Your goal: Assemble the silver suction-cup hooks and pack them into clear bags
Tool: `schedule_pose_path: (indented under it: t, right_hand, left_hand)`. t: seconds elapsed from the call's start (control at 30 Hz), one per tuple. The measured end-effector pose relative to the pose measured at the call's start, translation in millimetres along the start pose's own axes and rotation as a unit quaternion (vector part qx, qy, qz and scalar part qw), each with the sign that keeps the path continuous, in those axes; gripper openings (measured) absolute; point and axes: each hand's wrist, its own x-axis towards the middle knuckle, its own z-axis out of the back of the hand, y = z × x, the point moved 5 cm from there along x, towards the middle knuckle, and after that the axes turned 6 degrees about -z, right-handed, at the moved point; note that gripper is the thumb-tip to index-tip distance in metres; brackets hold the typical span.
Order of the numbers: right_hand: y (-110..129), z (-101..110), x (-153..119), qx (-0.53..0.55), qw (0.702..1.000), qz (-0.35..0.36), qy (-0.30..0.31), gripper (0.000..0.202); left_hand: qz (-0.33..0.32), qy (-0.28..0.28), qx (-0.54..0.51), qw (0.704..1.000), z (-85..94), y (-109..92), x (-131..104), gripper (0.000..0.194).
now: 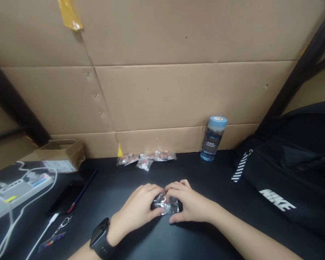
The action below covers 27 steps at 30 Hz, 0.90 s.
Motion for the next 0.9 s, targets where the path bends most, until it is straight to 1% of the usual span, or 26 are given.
schedule_pose_path:
  t: [0.07,0.13,0.27,0.33,0.47,0.6,0.7,0.8,0.9]
  right_hand:
    - [-0.7,0.0,0.1,0.003,1.000,-0.007,0.003,0.044]
    - [0.5,1.6,0.0,0.002,1.000,-0.014,0.005,0.042]
    - [7.5,5.8,-1.7,-0.001,1.000,-0.020,0.014,0.021]
    - [10.4,7.7,-3.0,0.000,1.000,-0.025,0.006,0.017]
    - [11.7,8.0,-4.2,0.003,1.000,-0.023,-0.017,0.022]
    - [10.3,6.8,-2.1,0.008,0.999,0.010,-0.044,0.015]
    - [10.1,7.2,-0.9,0.000,0.997,0.040,-0.071,0.014]
    - [9.9,7.6,-0.7,-0.007,0.994,0.057,-0.089,0.014]
    - [10.3,7.8,-0.9,-0.006,0.994,0.059,-0.091,0.015]
  left_hand:
    - [0.007,-0.005,0.000,1.000,-1.7,2.6,-0.3,0.042]
    - [0.011,-0.012,-0.005,1.000,-3.1,5.3,-0.5,0.048]
    - [0.011,-0.021,-0.030,0.999,-4.0,8.9,0.0,0.053]
    - [0.006,-0.027,-0.035,0.999,-3.3,9.4,0.5,0.051]
    - [-0.006,-0.050,-0.028,0.998,-0.5,9.0,1.1,0.049]
    - [-0.015,-0.061,-0.061,0.996,0.7,5.7,1.3,0.038]
    - [-0.015,-0.067,-0.087,0.994,2.3,2.7,1.6,0.033]
    - [0.000,-0.056,-0.119,0.991,2.5,1.9,3.2,0.028]
    - [0.015,-0.039,-0.154,0.987,1.4,2.5,5.3,0.023]
